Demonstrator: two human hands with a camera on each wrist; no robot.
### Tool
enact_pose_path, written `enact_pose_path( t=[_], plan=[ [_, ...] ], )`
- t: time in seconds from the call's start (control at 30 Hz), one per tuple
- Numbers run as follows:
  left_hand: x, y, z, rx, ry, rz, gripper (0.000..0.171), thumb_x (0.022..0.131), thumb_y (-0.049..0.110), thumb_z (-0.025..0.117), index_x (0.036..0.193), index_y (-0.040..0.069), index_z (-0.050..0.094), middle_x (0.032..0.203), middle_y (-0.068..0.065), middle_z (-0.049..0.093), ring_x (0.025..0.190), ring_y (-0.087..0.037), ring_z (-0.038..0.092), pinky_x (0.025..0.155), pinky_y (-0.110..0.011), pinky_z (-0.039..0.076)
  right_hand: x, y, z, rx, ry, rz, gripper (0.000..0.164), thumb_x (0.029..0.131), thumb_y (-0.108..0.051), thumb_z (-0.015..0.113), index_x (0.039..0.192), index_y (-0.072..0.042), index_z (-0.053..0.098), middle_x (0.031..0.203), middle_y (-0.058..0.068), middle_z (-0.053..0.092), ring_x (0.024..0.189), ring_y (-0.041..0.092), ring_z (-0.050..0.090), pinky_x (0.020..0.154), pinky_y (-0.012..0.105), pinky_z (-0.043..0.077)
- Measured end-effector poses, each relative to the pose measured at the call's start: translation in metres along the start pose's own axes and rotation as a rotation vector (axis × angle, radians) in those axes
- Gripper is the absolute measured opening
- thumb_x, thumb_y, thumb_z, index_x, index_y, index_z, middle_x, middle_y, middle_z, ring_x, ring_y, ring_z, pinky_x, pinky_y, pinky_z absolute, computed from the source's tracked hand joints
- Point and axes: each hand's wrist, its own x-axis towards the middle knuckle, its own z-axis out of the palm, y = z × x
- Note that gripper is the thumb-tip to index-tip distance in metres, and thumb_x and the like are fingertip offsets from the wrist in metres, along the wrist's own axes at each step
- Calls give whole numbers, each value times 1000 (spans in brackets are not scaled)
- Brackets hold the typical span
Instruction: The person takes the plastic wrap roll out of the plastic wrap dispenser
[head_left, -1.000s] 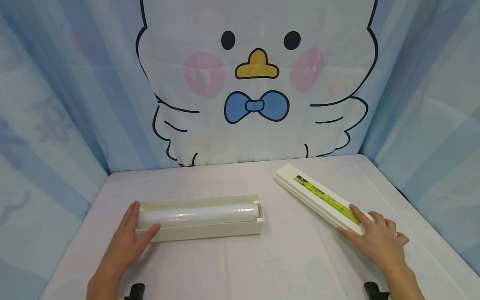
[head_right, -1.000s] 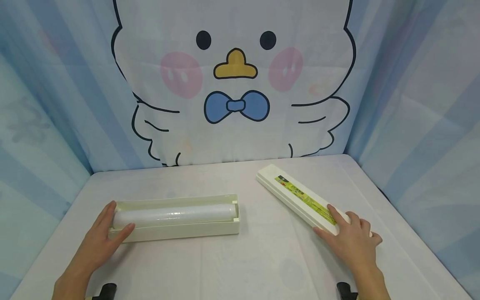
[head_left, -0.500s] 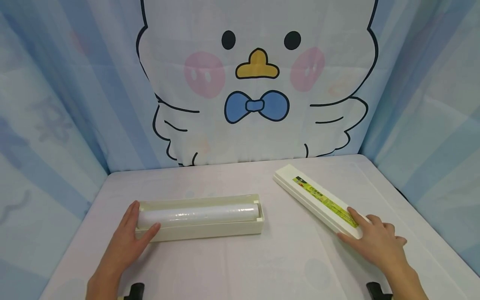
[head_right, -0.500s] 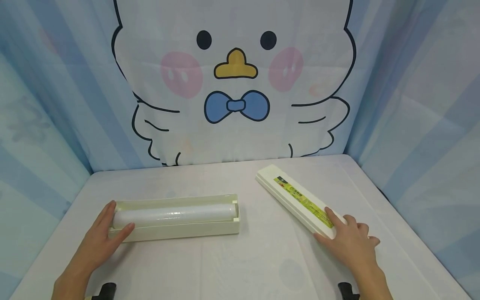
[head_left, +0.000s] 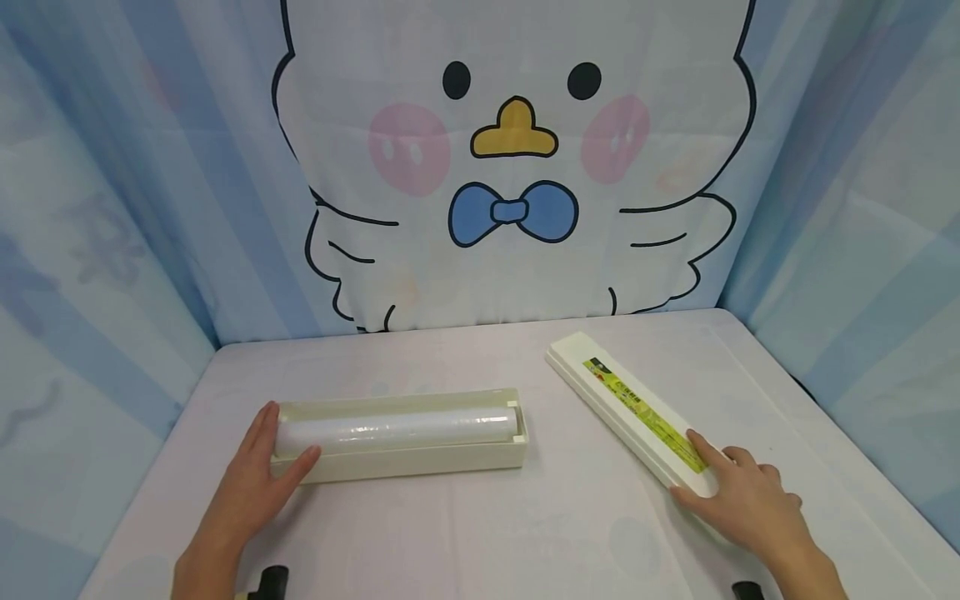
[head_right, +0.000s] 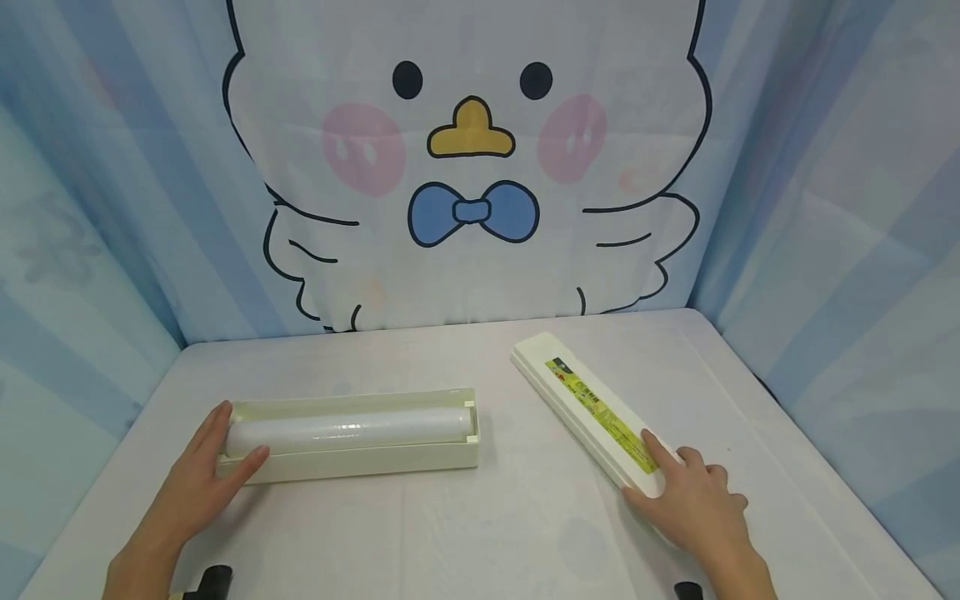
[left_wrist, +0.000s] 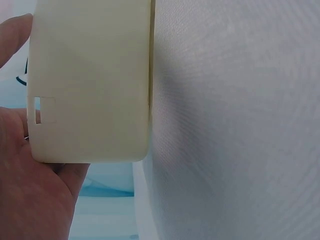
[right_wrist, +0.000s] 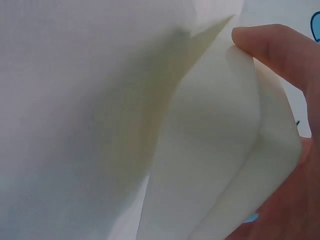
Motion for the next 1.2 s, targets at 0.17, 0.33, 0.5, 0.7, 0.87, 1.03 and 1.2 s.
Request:
enact_pose_path(
  t=[0.17,0.33,0.5,0.7,0.87,1.03,1.2],
  plan=[
    [0,-1,1,-2,-1,-3,108,97,61,56,158,-5,-3,163,-31,-1,145,-56,10,110,-71,17,-1,-3,3,2,-37,2,103,80,-70,69,153,-5,38,128,40,44,99,58,50,67,70,48],
    [0,-1,1,-5,-1,-4,108,97,61,57,158,-4,-3,163,-31,-1,145,-56,10,110,-71,17,-1,-4,5,2,-45,7,106,77,-69,74,152,-3,39,126,42,45,95,52,54,69,65,52],
    [0,-1,1,-7,-2,-4,108,97,61,56,158,-5,-4,163,-31,-1,145,-55,9,110,-71,17,0,-4,7,-1,-43,13,108,76,-69,75,153,-2,38,125,43,45,93,51,54,71,65,52],
    [0,-2,1,-10,-4,-5,108,97,61,56,158,-5,-4,163,-31,-1,145,-56,9,110,-71,17,0,-5,4,-14,-39,5,111,76,-75,69,154,-3,35,129,43,41,97,57,52,70,72,49],
    [-1,-2,1,-9,2,-3,108,97,60,57,158,-5,-3,163,-32,-1,145,-56,10,110,-71,17,1,-12,-8,-7,151,-87,104,84,-75,62,153,-2,34,133,40,41,100,60,52,66,69,49],
    [-1,-2,2,-8,2,-9,108,97,61,56,158,-5,-3,163,-32,-1,145,-56,9,111,-71,16,5,-31,-17,4,323,-153,92,89,-64,64,153,-4,38,134,35,44,102,58,53,73,70,46],
    [-1,-2,1,-16,11,14,107,97,59,57,158,-6,-2,163,-32,0,146,-55,9,110,-71,17,9,-48,-24,41,395,-195,87,91,-59,66,155,-7,37,138,32,44,109,58,50,78,74,42]
  ],
)
